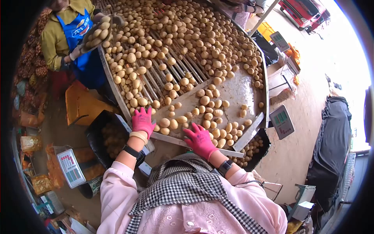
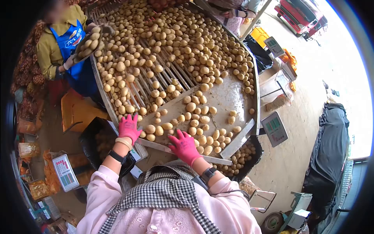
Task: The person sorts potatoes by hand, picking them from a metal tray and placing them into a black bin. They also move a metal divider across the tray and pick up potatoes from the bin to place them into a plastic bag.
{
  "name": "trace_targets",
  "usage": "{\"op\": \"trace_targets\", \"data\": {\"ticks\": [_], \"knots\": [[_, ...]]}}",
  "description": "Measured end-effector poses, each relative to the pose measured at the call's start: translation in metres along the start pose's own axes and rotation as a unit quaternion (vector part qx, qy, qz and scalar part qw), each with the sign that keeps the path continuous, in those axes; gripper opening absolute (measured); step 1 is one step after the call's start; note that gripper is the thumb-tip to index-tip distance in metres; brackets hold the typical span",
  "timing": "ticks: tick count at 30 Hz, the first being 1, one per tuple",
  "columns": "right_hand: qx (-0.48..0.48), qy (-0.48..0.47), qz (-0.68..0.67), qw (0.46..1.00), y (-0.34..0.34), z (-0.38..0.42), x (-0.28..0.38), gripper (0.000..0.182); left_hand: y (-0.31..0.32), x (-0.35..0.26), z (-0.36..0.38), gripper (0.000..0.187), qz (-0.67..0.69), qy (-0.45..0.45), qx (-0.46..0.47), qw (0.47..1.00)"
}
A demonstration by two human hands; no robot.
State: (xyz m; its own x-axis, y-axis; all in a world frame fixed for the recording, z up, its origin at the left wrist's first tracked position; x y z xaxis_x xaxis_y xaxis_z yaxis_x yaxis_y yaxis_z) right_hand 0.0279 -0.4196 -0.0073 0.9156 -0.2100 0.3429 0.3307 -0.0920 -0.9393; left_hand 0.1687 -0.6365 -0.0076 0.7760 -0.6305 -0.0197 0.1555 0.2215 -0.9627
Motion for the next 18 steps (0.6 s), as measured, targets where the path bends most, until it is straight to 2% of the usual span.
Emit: {"op": "trace_targets", "data": {"ticks": [2,3,6,9,11,12,14,15,18], "knots": [[-0.007,0.04,-0.006,0.999,0.001,-0.001,-0.05,0.055,0.0,-0.008,-0.008,0.077,-0.06,-0.029,0.043,0.997],[-0.003,0.019,0.048,0.999,-0.009,-0.002,-0.069,0.057,0.001,-0.01,-0.011,0.076,-0.065,-0.016,0.039,0.997],[-0.027,0.057,0.045,0.997,-0.03,0.009,-0.126,0.059,-0.001,-0.016,-0.017,0.076,-0.062,-0.037,0.078,0.994],[-0.105,0.069,0.002,0.992,-0.069,0.015,-0.142,0.06,-0.013,-0.011,-0.012,0.072,-0.054,-0.053,0.073,0.994],[-0.101,0.007,-0.04,0.994,-0.081,0.027,-0.122,0.055,0.01,0.015,-0.02,0.075,-0.032,-0.03,0.048,0.998],[-0.066,-0.018,-0.091,0.994,-0.085,0.034,-0.101,0.051,-0.001,0.009,-0.019,0.077,-0.021,-0.042,0.103,0.994],[0.049,-0.053,-0.245,0.967,-0.055,0.059,-0.074,0.048,-0.001,0.006,-0.024,0.077,-0.012,-0.06,0.137,0.989],[0.15,-0.063,-0.18,0.97,-0.028,0.072,-0.071,0.048,0.0,0.006,-0.025,0.077,-0.009,-0.069,0.148,0.986],[0.134,-0.058,-0.131,0.981,-0.016,0.077,-0.088,0.05,0.003,0.001,-0.024,0.078,0.029,-0.071,0.148,0.986]]}}
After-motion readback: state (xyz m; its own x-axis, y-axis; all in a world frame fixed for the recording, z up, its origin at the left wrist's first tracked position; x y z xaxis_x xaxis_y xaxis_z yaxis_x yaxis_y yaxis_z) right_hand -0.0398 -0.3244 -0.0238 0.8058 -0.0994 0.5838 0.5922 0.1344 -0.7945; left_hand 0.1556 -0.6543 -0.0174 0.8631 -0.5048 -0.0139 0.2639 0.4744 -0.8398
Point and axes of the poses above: each hand's wrist, its own z-axis away from the middle knuckle, its own y-axis out of the palm, x = y × z, the point moved 6 cm from there along -z, towards the middle knuckle, and after that the axes turned 4 degrees about z, right-handed, at the moved point
